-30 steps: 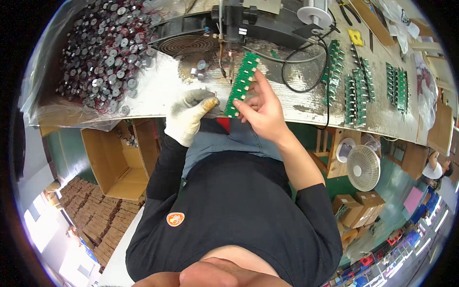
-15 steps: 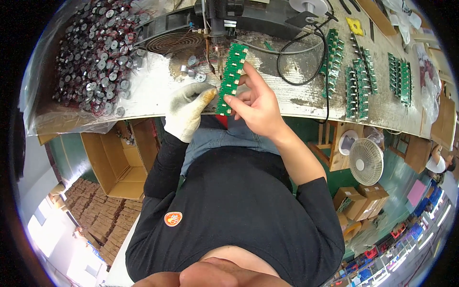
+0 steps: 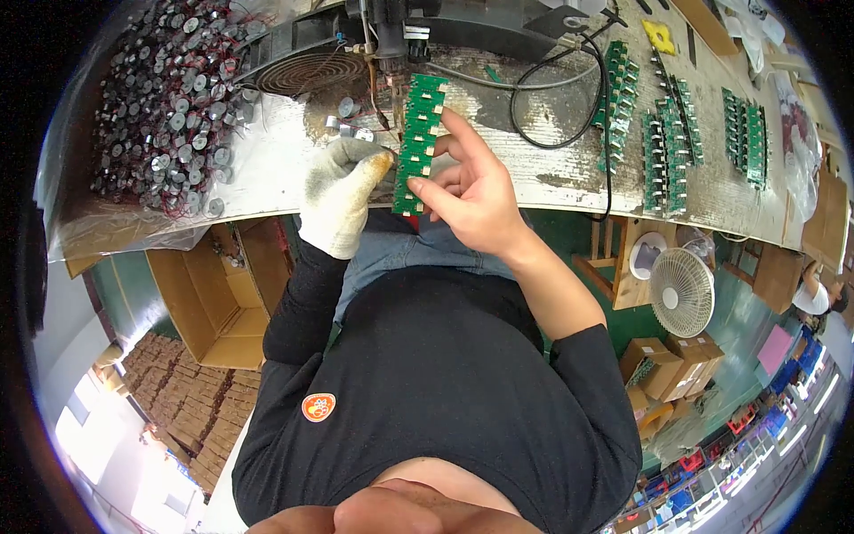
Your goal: The person solders wires from small motors onto a circuit board using a soldering iron and then places the finished board into a cardboard box.
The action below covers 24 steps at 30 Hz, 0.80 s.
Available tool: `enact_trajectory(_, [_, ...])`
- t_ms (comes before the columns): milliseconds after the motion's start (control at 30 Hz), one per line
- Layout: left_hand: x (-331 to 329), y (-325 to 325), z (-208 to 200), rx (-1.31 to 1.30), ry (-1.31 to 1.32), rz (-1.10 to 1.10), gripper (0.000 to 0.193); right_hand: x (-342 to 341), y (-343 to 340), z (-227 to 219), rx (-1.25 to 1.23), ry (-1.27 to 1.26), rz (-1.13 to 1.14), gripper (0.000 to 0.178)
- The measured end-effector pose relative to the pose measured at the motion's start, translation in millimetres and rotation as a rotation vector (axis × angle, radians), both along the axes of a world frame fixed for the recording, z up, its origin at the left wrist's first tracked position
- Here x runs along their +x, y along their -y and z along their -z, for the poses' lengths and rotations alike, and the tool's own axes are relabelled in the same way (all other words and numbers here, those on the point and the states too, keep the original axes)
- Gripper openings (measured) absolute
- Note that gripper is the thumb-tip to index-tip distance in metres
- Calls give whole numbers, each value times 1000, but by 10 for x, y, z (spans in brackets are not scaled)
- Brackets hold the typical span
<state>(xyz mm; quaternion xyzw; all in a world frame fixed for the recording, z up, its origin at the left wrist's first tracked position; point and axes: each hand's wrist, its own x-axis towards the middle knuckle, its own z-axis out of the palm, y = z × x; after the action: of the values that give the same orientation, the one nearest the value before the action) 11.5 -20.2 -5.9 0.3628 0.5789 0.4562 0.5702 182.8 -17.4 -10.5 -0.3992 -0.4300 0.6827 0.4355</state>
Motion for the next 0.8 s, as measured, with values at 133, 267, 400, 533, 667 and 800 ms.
enact_trajectory(133, [-17,8,33,38,-80,12,18,-8,5,-3,10,-6,-2,77])
enact_trajectory(267, [-34,-10,-16,-14,-91,59,15,-10,2,14,19,-10,17,77])
enact_trajectory(400, [24,-22,-26,23,-52,-14,16,-13,-12,27,24,-12,25,77])
enact_trajectory(533, [12,-30,-26,11,-62,-35,17,-24,-33,-10,33,-7,19,77])
enact_trajectory(667, [3,-29,-51,51,-194,-5,19,-22,-27,-18,50,-8,30,74])
enact_trajectory(800, [5,-5,59,10,-121,-52,19,-23,-29,15,54,-4,31,75])
